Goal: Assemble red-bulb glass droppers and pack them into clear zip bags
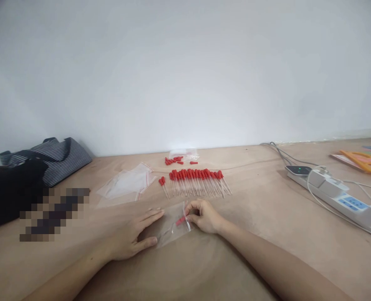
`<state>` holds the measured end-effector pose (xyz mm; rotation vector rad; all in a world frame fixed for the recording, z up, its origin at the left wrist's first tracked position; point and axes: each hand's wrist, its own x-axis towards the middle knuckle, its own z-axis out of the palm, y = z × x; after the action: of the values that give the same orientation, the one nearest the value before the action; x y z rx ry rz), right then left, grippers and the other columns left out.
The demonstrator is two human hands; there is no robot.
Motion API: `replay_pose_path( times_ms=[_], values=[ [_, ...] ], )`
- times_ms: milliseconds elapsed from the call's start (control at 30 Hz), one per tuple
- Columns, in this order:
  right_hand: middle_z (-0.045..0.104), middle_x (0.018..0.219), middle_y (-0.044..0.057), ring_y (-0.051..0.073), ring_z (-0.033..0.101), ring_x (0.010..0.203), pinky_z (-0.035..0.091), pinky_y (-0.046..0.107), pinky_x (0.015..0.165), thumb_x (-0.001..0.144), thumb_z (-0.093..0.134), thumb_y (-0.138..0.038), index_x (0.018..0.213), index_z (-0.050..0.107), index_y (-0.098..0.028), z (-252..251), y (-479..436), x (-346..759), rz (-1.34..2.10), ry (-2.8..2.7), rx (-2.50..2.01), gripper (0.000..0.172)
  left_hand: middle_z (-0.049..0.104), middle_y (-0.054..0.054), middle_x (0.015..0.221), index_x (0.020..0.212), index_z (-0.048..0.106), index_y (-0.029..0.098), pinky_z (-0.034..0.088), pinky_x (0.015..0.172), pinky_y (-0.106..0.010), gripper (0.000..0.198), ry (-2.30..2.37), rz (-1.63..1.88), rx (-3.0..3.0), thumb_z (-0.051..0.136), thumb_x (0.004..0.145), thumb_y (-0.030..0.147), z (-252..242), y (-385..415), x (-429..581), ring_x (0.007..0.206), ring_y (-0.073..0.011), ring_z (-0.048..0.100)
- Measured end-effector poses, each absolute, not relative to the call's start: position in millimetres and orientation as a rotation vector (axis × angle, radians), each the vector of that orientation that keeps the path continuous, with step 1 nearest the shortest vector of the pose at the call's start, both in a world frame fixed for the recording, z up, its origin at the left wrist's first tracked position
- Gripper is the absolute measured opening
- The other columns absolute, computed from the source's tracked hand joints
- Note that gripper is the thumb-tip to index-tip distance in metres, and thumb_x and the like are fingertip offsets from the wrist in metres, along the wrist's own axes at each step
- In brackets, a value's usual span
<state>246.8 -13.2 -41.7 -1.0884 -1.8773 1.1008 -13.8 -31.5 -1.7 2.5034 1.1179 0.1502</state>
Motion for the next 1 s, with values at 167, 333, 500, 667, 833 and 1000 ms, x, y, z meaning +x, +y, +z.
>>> replay_pose_path(
  times_ms=[167, 333, 500, 667, 833, 1000],
  values=[
    [0.056, 0.06, -0.002, 0.009, 0.047, 0.053, 0.037, 0.021, 0.051, 0.068, 0.062, -0.028, 0.066, 0.061, -0.019, -43, -16, 242, 1.061, -1.878, -1.078, 0.01, 0.032, -0.005, 0.139, 0.131, 0.033, 0.026, 0.018, 0.105, -0.049, 0.049, 1.032, 0.125, 2.602, 0.04, 0.085, 0.043, 5, -32, 0, 0.129, -0.0227, 0.024],
    [0.063, 0.068, 0.001, 0.014, 0.056, 0.066, 0.042, 0.026, 0.063, 0.069, 0.061, -0.035, 0.065, 0.066, -0.021, -29, -8, 254, 0.867, -1.96, -1.037, 0.016, 0.031, -0.004, 0.139, 0.128, 0.038, 0.03, 0.019, 0.104, -0.051, 0.044, 1.025, 0.113, 2.638, 0.039, 0.086, 0.042, 1, -30, 0, 0.129, -0.0238, 0.024],
    [0.067, 0.076, 0.001, 0.015, 0.059, 0.073, 0.042, 0.023, 0.065, 0.071, 0.057, -0.032, 0.069, 0.066, -0.021, -10, 36, 292, 0.469, -1.633, -1.719, 0.015, 0.036, -0.004, 0.136, 0.123, 0.045, 0.031, 0.024, 0.102, -0.05, 0.039, 1.001, 0.189, 2.627, 0.042, 0.085, 0.038, -5, -29, -3, 0.126, -0.0253, 0.028],
    [0.066, 0.083, 0.009, 0.022, 0.059, 0.083, 0.041, 0.029, 0.069, 0.067, 0.059, -0.039, 0.084, 0.064, -0.016, -3, 83, 307, 0.344, -1.487, -1.954, 0.03, 0.046, -0.009, 0.125, 0.117, 0.053, 0.027, 0.035, 0.097, -0.044, 0.035, 0.97, 0.297, 2.606, 0.046, 0.083, 0.034, -7, -28, -3, 0.118, -0.0249, 0.039],
    [0.066, 0.08, 0.009, 0.024, 0.059, 0.083, 0.041, 0.031, 0.07, 0.057, 0.066, -0.037, 0.082, 0.064, -0.017, -4, 106, 294, 0.404, -1.461, -2.048, 0.032, 0.046, -0.008, 0.125, 0.116, 0.053, 0.026, 0.037, 0.095, -0.041, 0.035, 0.998, 0.296, 2.556, 0.047, 0.083, 0.035, -7, -29, -4, 0.114, -0.0231, 0.044],
    [0.065, 0.065, 0.007, 0.022, 0.06, 0.07, 0.041, 0.03, 0.063, 0.058, 0.064, -0.027, 0.064, 0.064, -0.018, 5, 110, 296, 0.502, -1.417, -2.037, 0.011, 0.046, -0.008, 0.126, 0.116, 0.054, 0.025, 0.036, 0.097, -0.04, 0.036, 1.004, 0.295, 2.532, 0.047, 0.082, 0.036, -6, -29, -3, 0.117, -0.0234, 0.042]
  ],
)
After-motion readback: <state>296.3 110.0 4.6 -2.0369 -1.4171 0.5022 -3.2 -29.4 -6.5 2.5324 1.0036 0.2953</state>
